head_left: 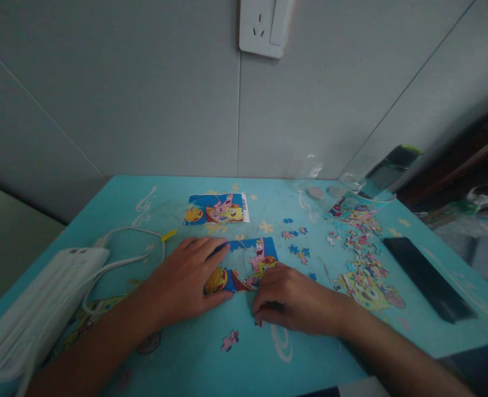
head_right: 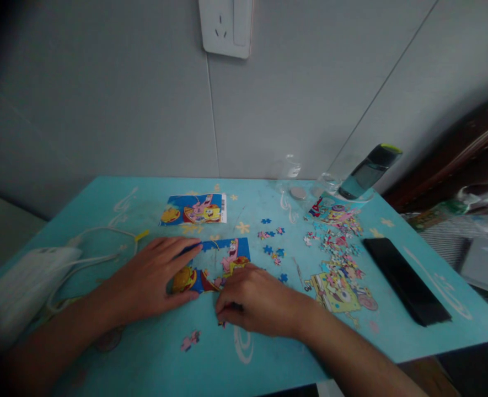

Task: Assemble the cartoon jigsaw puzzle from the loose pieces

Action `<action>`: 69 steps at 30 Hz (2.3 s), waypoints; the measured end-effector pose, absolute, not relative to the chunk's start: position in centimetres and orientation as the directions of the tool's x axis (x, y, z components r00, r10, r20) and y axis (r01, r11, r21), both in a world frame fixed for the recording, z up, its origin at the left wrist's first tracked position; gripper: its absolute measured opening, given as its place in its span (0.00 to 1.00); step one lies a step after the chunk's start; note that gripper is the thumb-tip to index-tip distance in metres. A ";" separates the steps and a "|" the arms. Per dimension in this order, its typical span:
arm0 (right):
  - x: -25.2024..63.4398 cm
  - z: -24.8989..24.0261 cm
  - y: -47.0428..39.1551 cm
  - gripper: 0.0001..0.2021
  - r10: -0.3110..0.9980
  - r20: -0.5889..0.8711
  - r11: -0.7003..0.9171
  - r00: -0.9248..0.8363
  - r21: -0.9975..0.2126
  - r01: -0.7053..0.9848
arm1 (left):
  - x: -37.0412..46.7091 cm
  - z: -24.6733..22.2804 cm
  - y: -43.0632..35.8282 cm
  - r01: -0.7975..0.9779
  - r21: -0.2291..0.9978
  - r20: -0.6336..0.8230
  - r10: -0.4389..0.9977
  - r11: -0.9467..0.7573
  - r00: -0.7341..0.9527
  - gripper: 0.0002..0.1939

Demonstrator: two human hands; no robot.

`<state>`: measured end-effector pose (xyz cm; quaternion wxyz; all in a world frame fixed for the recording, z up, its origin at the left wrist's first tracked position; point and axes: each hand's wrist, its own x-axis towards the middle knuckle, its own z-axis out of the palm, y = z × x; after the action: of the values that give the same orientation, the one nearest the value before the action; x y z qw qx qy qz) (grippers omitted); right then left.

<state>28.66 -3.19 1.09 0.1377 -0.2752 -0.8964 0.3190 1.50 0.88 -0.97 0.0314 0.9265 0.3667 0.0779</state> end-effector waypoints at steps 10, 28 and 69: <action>31.1 3.3 -1.6 0.08 0.775 0.132 0.554 -0.618 -0.611 0.565 | 1.3 -1.1 1.0 0.666 0.094 0.114 0.673 -0.740 0.731 0.40; 38.2 1.8 0.8 0.09 0.915 -0.160 0.251 -0.369 -0.490 0.835 | 1.9 -0.4 0.6 0.655 0.115 0.147 0.665 -0.747 0.732 0.37; 29.0 0.8 -1.3 0.09 0.942 -0.103 0.043 -0.319 -0.907 0.419 | 3.5 -0.5 -0.2 0.559 0.117 0.331 0.563 -0.821 0.757 0.14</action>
<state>29.04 -1.31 0.83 0.2809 -0.5116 -0.6652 0.4657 3.51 -0.19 -0.47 0.0057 0.9373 0.2994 0.1783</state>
